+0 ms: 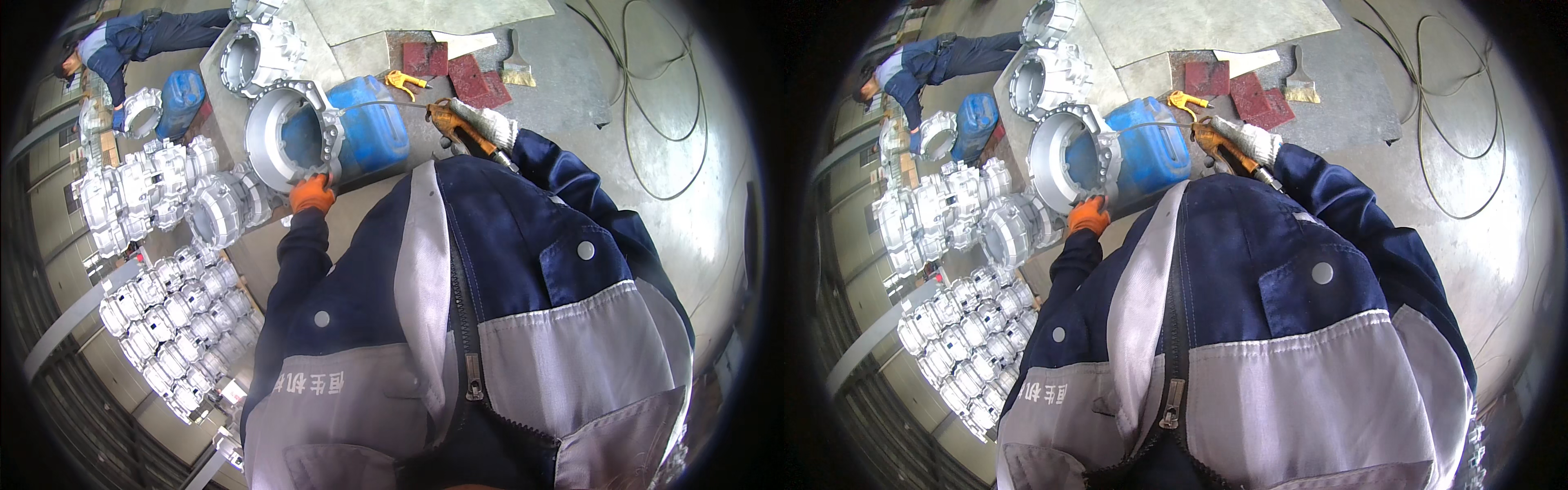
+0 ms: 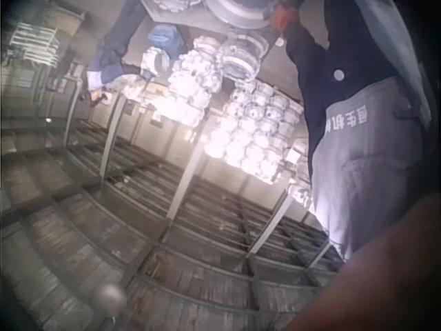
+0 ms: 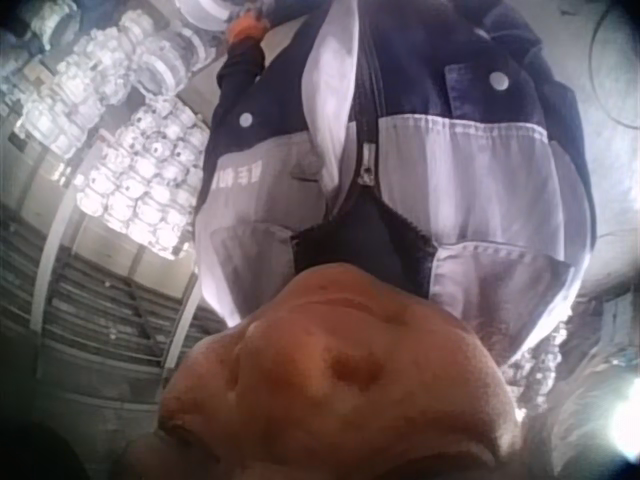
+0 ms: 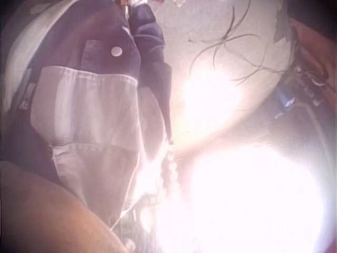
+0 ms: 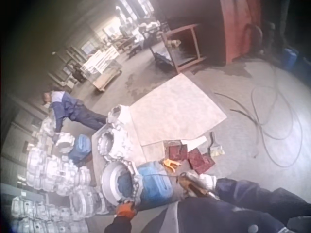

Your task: The person repeatedly picks up silver metal housings, wipes them with a cloth, and places them on a table. The person also uses a handheld tool to spray or clean the interior of the housings. A coworker is visible in the background performing similar actions.

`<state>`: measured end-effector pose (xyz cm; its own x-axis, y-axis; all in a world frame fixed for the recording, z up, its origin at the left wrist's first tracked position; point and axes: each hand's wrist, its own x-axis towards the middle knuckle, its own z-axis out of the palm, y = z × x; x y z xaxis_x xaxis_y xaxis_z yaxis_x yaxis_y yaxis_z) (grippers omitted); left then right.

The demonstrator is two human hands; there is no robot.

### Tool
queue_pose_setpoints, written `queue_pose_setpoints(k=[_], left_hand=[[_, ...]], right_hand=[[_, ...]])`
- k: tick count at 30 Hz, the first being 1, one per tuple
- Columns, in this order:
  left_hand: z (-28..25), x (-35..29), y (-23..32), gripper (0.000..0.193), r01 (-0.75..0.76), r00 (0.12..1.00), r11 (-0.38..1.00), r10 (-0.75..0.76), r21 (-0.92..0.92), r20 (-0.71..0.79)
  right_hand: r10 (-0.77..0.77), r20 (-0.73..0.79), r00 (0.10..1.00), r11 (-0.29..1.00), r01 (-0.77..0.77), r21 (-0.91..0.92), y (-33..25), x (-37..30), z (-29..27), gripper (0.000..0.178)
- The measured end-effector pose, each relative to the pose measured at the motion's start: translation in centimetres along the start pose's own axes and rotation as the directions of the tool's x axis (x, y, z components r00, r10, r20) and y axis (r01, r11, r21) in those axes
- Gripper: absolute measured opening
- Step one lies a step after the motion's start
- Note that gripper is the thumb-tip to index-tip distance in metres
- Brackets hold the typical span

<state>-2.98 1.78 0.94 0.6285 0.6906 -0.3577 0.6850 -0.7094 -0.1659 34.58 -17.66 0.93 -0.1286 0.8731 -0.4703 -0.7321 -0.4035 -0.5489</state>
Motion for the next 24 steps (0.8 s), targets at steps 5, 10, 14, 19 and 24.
queue_pose_setpoints(k=[5,10,14,19,24], left_hand=[[-0.4,0.1,0.6,0.029,0.047,0.999,0.999,-0.047,0.000,0.015],[-0.8,0.3,1.0,0.032,0.080,0.996,0.997,-0.081,0.013,0.030],[-1.1,0.7,1.2,0.033,0.129,0.986,0.990,-0.134,0.053,0.100],[-1.4,1.0,1.3,0.031,0.118,0.984,0.991,-0.124,0.057,0.126],[-1.5,0.9,1.3,0.031,0.101,0.987,0.992,-0.110,0.079,0.118]], right_hand=[[0.004,-0.137,0.991,1.000,-0.001,0.020,-0.1,0.2,1.5,0.048],[0.014,-0.027,1.000,1.000,-0.014,0.028,-0.7,-0.1,2.4,0.050],[0.106,0.022,0.994,0.994,-0.105,-0.027,-0.7,0.0,1.5,0.047],[0.117,0.089,0.989,0.993,-0.118,0.014,0.0,1.0,0.4,0.043],[0.045,-0.037,0.998,0.993,-0.049,-0.107,0.2,0.7,1.0,0.050]])
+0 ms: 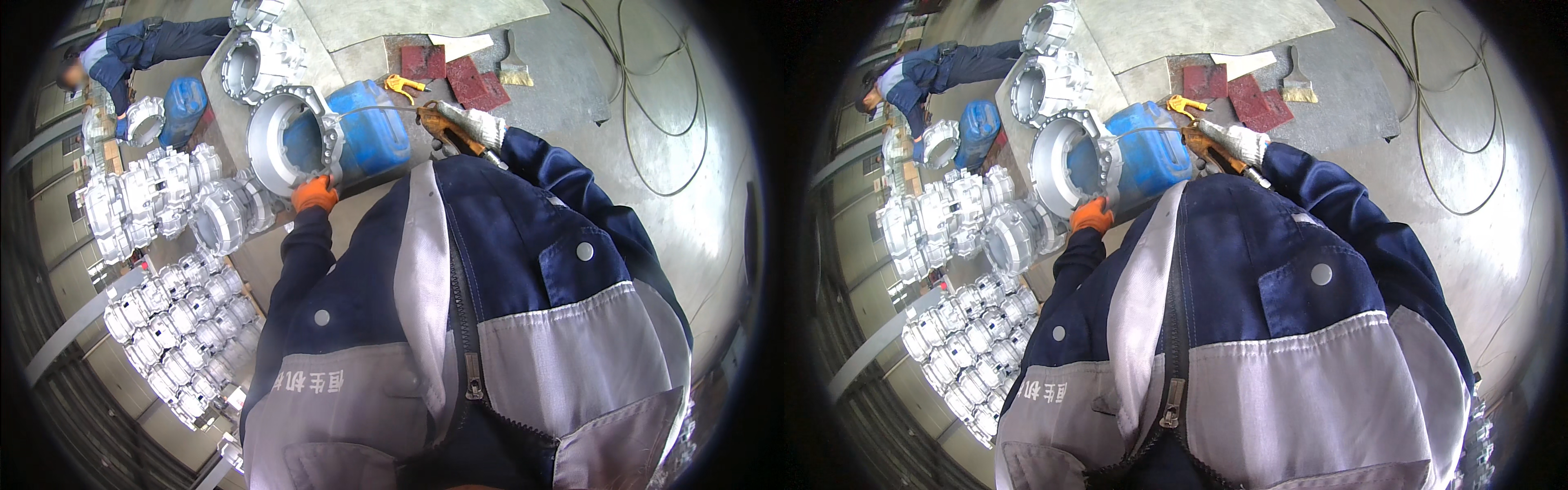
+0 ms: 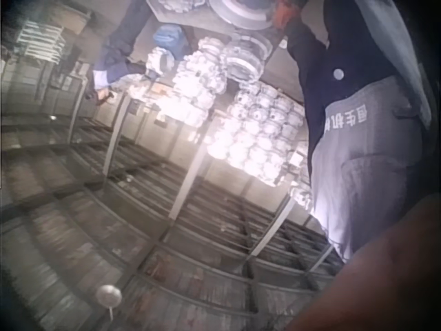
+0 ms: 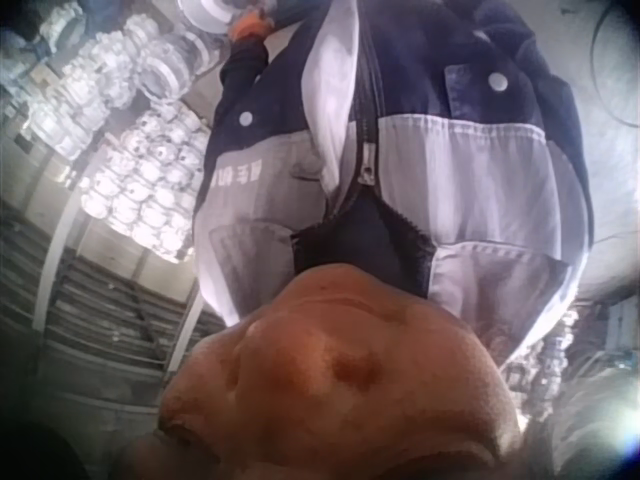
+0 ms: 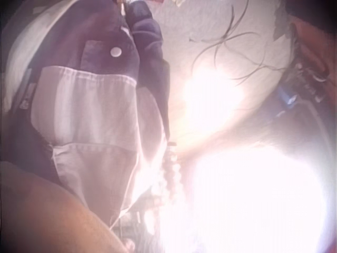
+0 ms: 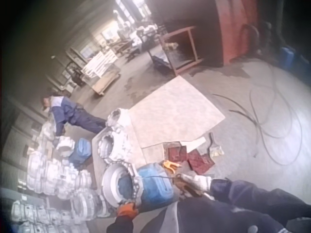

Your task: The person repeatedly picks up silver metal housings, wipes them with a cloth, and places them on a table. The person also uses a handheld tool to spray or clean the interior of the housings. A coworker is visible in the background performing similar actions.

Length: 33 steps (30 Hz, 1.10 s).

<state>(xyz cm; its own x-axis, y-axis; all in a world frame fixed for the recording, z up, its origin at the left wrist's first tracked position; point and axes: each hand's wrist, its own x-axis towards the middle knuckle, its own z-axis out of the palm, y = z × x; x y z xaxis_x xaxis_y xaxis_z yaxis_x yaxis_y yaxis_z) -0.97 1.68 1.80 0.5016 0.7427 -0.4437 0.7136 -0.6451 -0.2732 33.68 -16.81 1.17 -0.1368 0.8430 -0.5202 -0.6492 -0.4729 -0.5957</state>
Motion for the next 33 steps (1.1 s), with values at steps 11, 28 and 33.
queue_pose_setpoints(k=[11,28,33], left_hand=[[-3.6,5.5,4.8,0.035,0.214,0.973,0.915,-0.231,-0.342,-0.008],[-1.0,-3.6,-3.5,0.069,0.063,0.941,0.943,0.053,-0.327,0.334],[-0.6,-3.6,-1.9,0.055,0.079,0.979,0.959,-0.022,-0.273,0.205]], right_hand=[[-0.140,0.060,0.988,0.973,0.149,-0.177,-2.3,-4.8,-4.4,0.058],[-0.010,-0.073,0.997,0.902,-0.023,-0.431,-6.8,-3.9,3.4,0.064],[-0.113,0.022,0.993,0.976,0.115,-0.183,-2.8,-4.6,-2.0,0.058]])
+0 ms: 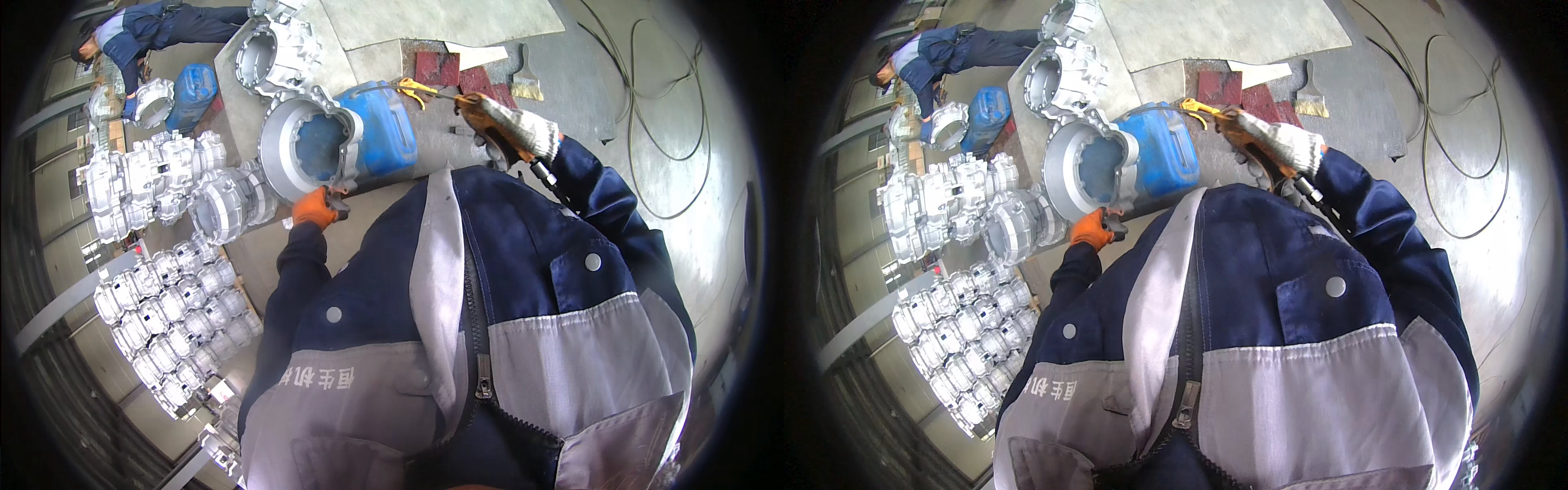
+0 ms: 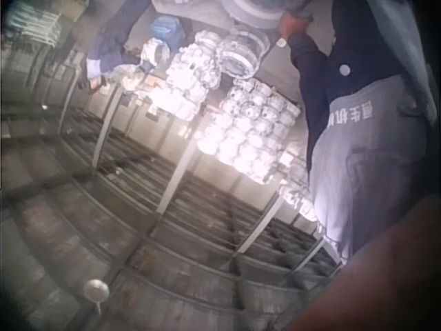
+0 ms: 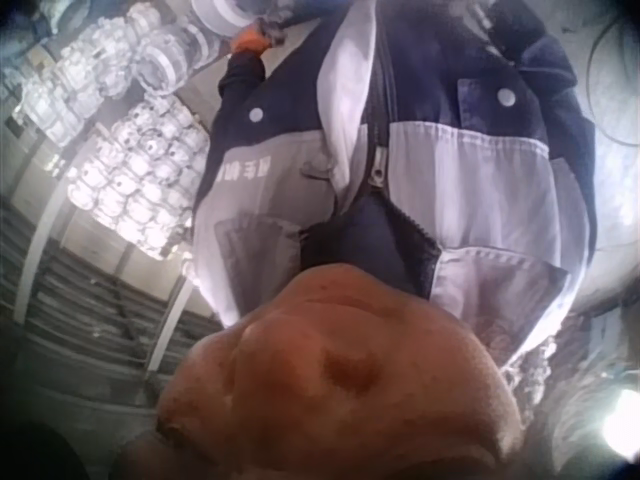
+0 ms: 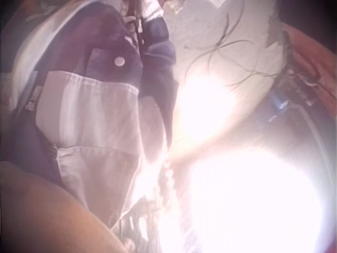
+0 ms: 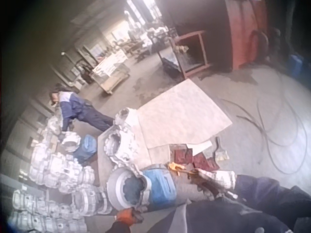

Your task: The person repeatedly picks up silver metal housings, wipes them with a cloth, and places them on a table. The person also uses a handheld tool to spray or clean the interior of the housings. A coworker is visible in the background performing similar actions.

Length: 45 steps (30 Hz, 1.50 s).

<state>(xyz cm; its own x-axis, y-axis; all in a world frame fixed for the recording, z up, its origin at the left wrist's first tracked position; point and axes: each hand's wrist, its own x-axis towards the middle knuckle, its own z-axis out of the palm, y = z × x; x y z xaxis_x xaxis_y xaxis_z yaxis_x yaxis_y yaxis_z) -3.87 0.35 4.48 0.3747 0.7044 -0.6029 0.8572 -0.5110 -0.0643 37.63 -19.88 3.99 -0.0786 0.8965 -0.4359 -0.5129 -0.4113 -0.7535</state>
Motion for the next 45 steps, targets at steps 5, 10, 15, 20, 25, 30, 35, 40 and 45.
queue_pose_setpoints(k=[5,10,15,20,25,30,35,40,45], left_hand=[[-0.3,2.1,1.6,0.034,0.038,0.989,0.999,-0.043,-0.038,-0.142],[-1.1,3.0,3.7,0.030,0.092,0.981,0.994,-0.100,-0.056,-0.164],[-1.2,4.0,7.0,0.029,0.127,0.949,0.927,-0.217,-0.352,-0.230],[-0.8,3.5,6.7,0.038,-0.251,0.968,0.506,0.128,-0.825,-0.217],[1.3,2.0,4.2,0.079,-0.014,1.000,0.947,0.012,-0.321,-0.008],[2.8,3.6,4.8,0.065,0.114,0.992,0.978,-0.122,-0.178,-0.039],[2.8,4.3,5.1,0.037,0.123,0.988,0.974,-0.137,-0.192,-0.063],[3.3,3.9,4.3,0.033,0.046,0.992,0.984,-0.066,-0.171,-0.110],[3.7,3.3,3.9,0.031,0.065,0.995,0.973,-0.080,-0.220,-0.062]], right_hand=[[0.122,-0.079,0.989,0.977,-0.106,0.185,3.2,-0.6,-3.2,0.053],[0.004,-0.178,0.984,0.970,0.040,0.241,4.1,-0.3,-2.1,0.049],[0.134,-0.242,0.961,0.923,-0.033,0.384,3.9,0.0,-1.3,0.043],[0.035,-0.030,0.999,0.907,-0.019,0.420,4.7,2.5,-1.3,0.050],[0.115,-0.167,0.979,0.930,-0.047,0.364,5.9,5.4,-2.2,0.047],[0.080,-0.014,0.997,0.839,-0.060,0.541,7.5,5.7,-2.1,0.045],[0.139,-0.146,0.979,0.898,-0.063,0.435,8.8,7.2,-1.4,0.040],[0.108,-0.067,0.992,0.847,-0.056,0.528,9.5,7.8,-1.2,0.039],[0.181,-0.110,0.977,0.843,-0.096,0.529,9.6,8.4,-1.7,0.042]])
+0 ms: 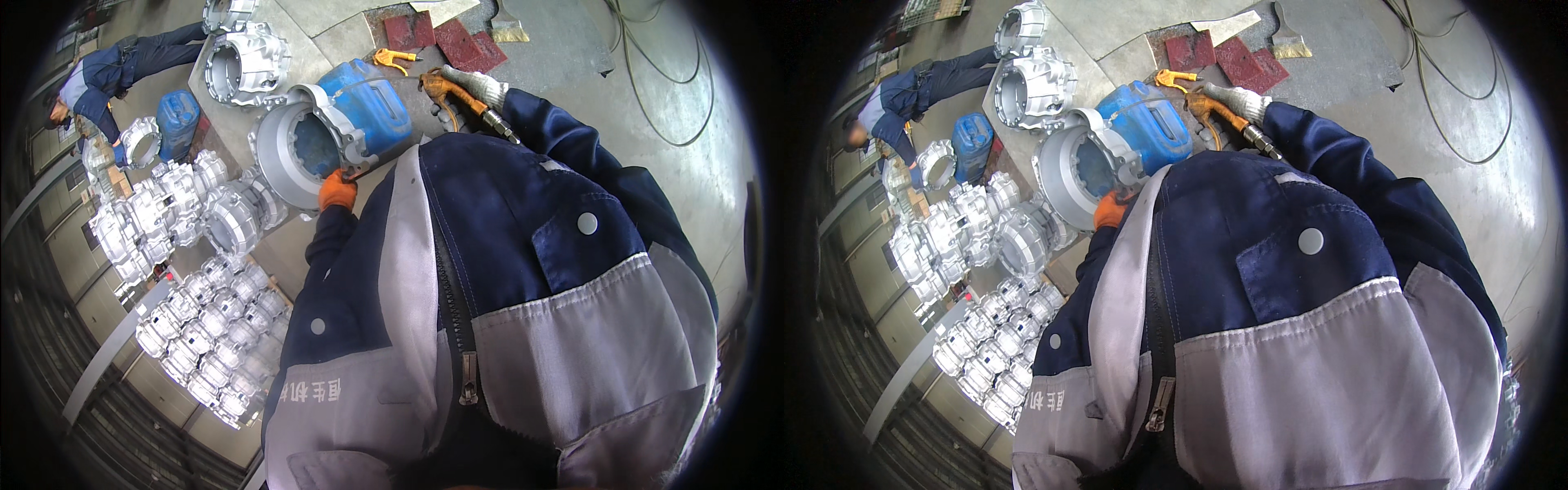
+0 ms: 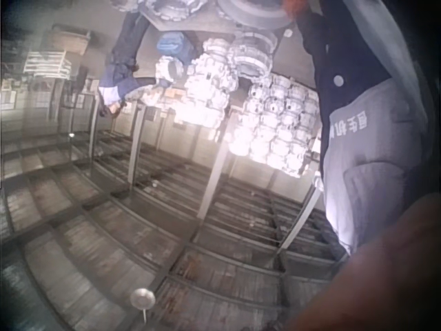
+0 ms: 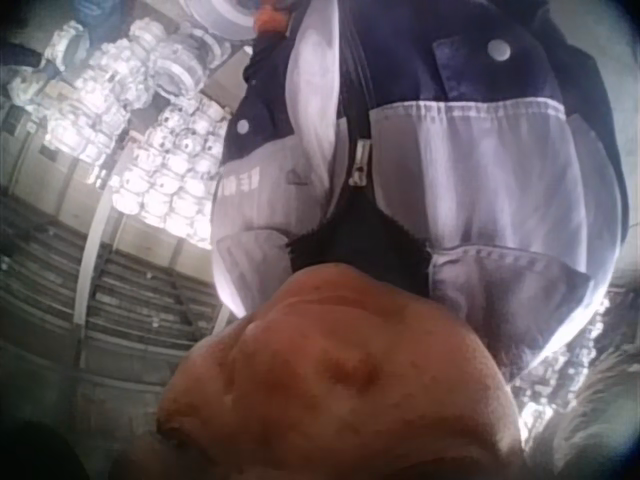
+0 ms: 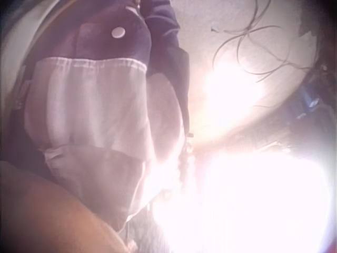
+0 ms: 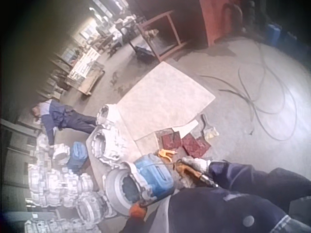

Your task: The person repeatedly picks up silver metal housings, wipes them with a cloth, and places them on a table. The person also uses a handheld tool to spray or clean the interior of the housings. A coworker is visible in the background performing similar actions.

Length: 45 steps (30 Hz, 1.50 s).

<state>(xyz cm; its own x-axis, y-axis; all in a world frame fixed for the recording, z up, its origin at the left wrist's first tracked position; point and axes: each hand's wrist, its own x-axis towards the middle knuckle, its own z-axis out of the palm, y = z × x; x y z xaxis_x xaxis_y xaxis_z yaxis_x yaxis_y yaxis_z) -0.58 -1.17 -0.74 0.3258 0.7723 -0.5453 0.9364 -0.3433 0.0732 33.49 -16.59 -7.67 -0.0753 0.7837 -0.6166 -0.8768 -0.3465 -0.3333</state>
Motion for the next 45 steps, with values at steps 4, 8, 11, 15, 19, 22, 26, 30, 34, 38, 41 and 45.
queue_pose_setpoints(k=[4,8,11,15,19,22,26,30,34,38,41,45], left_hand=[[-0.1,-0.3,-0.1,0.030,0.026,0.999,1.000,-0.026,-0.001,0.030],[0.2,0.0,-0.7,0.031,0.048,0.997,0.997,-0.044,-0.059,0.062],[1.0,0.6,-1.3,0.032,0.045,0.997,0.995,-0.040,-0.090,0.059],[1.3,0.8,-2.0,0.034,-0.005,0.999,0.997,0.009,-0.077,0.051],[1.0,0.7,-1.8,0.035,-0.015,1.000,0.999,0.016,-0.043,0.027],[0.9,0.8,-1.6,0.035,-0.023,1.000,1.000,0.024,-0.020,0.014],[1.1,0.9,-1.8,0.035,-0.014,1.000,0.999,0.015,-0.036,0.026],[1.3,1.0,-2.0,0.036,-0.008,1.000,0.999,0.009,-0.051,0.025],[1.2,0.9,-1.8,0.035,0.013,1.000,1.000,-0.013,-0.009,0.021],[1.2,0.9,-1.8,0.034,0.037,0.998,0.999,-0.035,-0.040,0.050],[1.6,1.1,-2.2,0.033,0.046,0.998,0.998,-0.044,-0.045,0.047],[2.0,1.7,-2.9,0.033,0.053,0.996,0.994,-0.046,-0.092,0.071]], right_hand=[[-0.083,-0.004,0.997,0.994,0.082,-0.070,-0.4,0.0,0.2,0.043],[0.018,0.112,0.994,0.997,-0.026,0.068,-0.7,-1.7,0.9,0.042],[-0.004,0.080,0.997,0.999,0.001,0.036,-1.1,-2.1,1.6,0.042],[-0.120,-0.121,0.985,0.919,0.065,-0.388,-1.2,-1.1,0.9,0.043],[-0.119,0.021,0.993,0.973,0.121,-0.199,-0.3,0.3,-1.6,0.053],[-0.152,-0.069,0.986,0.914,0.114,-0.388,0.2,1.0,-3.2,0.052],[-0.108,-0.018,0.994,0.941,0.096,-0.325,0.5,1.1,-3.6,0.050],[-0.111,0.069,0.991,0.945,0.126,-0.301,0.5,0.8,-2.9,0.051],[-0.076,0.040,0.996,0.948,0.084,-0.306,0.7,1.0,-2.7,0.053],[-0.099,0.017,0.995,0.912,0.097,-0.399,0.9,2.2,-3.2,0.053],[-0.147,-0.050,0.988,0.894,0.111,-0.433,1.1,2.9,-3.2,0.054],[-0.122,0.048,0.991,0.894,0.131,-0.428,0.6,2.6,-2.4,0.054]])
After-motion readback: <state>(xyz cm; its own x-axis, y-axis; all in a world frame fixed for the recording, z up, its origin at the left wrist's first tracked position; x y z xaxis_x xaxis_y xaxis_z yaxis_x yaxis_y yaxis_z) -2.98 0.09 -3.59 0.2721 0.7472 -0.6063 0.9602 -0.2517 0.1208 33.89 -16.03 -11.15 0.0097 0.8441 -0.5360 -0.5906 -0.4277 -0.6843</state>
